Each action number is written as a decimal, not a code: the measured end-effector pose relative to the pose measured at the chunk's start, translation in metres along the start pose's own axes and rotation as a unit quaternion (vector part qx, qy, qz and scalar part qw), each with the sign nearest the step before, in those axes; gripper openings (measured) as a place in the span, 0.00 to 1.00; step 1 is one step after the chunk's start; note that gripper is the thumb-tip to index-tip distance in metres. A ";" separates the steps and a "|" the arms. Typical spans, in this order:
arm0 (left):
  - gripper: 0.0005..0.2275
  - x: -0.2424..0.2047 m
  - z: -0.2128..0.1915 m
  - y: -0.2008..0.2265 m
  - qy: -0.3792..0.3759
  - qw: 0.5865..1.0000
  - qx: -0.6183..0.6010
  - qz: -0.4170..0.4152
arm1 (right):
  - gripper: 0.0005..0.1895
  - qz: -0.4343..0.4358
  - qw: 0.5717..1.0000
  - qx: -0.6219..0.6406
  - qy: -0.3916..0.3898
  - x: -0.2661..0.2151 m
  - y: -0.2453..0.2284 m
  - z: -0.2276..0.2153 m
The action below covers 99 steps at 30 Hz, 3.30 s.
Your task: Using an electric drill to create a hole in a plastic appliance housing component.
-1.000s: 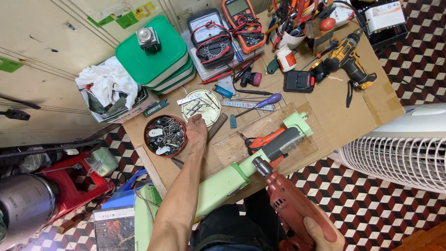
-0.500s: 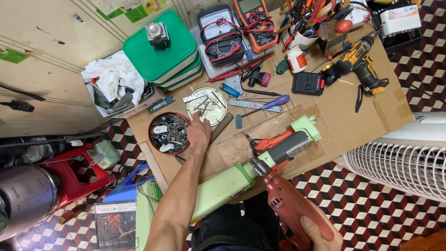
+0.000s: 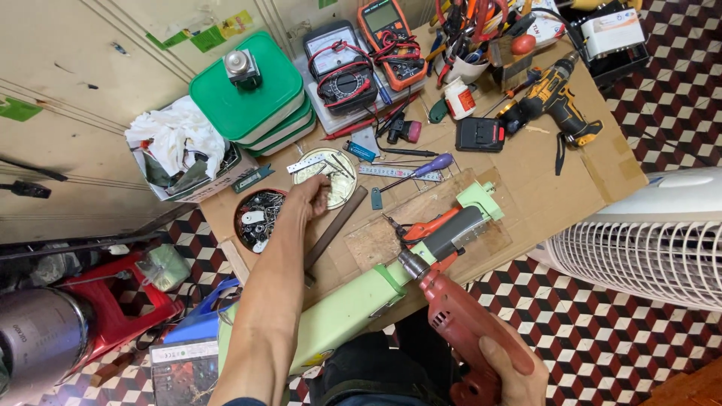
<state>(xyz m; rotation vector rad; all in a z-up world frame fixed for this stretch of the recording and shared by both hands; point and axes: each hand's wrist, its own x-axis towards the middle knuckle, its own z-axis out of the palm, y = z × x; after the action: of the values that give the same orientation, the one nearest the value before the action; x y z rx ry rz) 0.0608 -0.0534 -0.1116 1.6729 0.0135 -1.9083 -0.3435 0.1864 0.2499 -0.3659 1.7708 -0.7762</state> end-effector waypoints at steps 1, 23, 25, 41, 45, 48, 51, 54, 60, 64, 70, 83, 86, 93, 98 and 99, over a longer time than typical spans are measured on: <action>0.08 -0.020 0.011 -0.001 0.000 1.000 0.000 0.005 | 0.31 -0.004 1.000 0.002 -0.003 -0.004 -0.009 0.005; 0.12 -0.336 0.167 -0.056 -0.250 0.885 -0.327 0.218 | 0.30 -0.169 0.955 0.179 -0.163 -0.014 -0.011 0.018; 0.11 -0.337 0.168 -0.058 -0.252 0.886 -0.321 0.219 | 0.30 -0.169 0.955 0.185 -0.161 -0.016 -0.012 0.018; 0.12 -0.343 0.168 -0.048 -0.372 0.883 -0.227 0.177 | 0.32 -0.174 0.942 0.215 -0.189 -0.011 -0.011 0.007; 0.11 -0.350 0.182 -0.059 -0.369 0.856 -0.294 0.210 | 0.33 -0.177 0.933 0.238 -0.204 -0.003 -0.003 0.004; 0.09 -0.355 0.195 -0.062 -0.361 0.831 -0.371 0.203 | 0.34 -0.173 0.931 0.237 -0.216 -0.004 -0.004 0.004; 0.07 -0.370 0.201 -0.059 -0.322 0.864 -0.316 0.222 | 0.36 -0.179 0.930 0.230 -0.222 -0.005 -0.003 0.001; 0.08 -0.373 0.197 -0.061 -0.320 0.862 -0.301 0.254 | 0.37 -0.174 0.929 0.239 -0.223 0.002 0.006 -0.003; 0.11 -0.395 0.199 -0.056 -0.279 0.883 -0.178 0.334 | 0.38 -0.173 0.928 0.243 -0.223 0.001 0.006 -0.007; 0.10 -0.402 0.195 -0.049 -0.257 0.900 -0.117 0.333 | 0.37 -0.172 0.922 0.254 -0.234 0.001 0.009 -0.011; 0.10 -0.416 0.190 -0.037 -0.289 0.898 -0.016 0.333 | 0.39 -0.175 0.913 0.277 -0.242 0.005 0.014 -0.016; 0.11 -0.406 0.194 -0.029 -0.342 0.854 0.106 0.377 | 0.41 -0.163 0.893 0.312 -0.281 0.027 0.029 -0.035; 0.11 -0.409 0.201 -0.030 -0.348 0.849 0.101 0.385 | 0.41 -0.163 0.884 0.326 -0.294 0.038 0.038 -0.041; 0.11 -0.411 0.209 -0.043 -0.393 0.843 0.002 0.367 | 0.43 -0.140 0.889 0.357 -0.251 0.044 0.038 -0.045; 0.12 -0.415 0.214 -0.045 -0.347 0.832 0.084 0.423 | 0.43 -0.143 0.883 0.368 -0.256 0.043 0.037 -0.045; 0.12 -0.412 0.215 -0.046 -0.363 0.834 0.068 0.410 | 0.43 -0.147 0.879 0.370 -0.263 0.042 0.037 -0.044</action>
<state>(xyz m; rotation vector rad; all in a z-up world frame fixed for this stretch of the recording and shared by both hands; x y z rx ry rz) -0.1403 0.0753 0.2900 0.6919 -0.9932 -1.7050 -0.3941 0.2028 0.2030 -0.2850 0.8238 -1.3557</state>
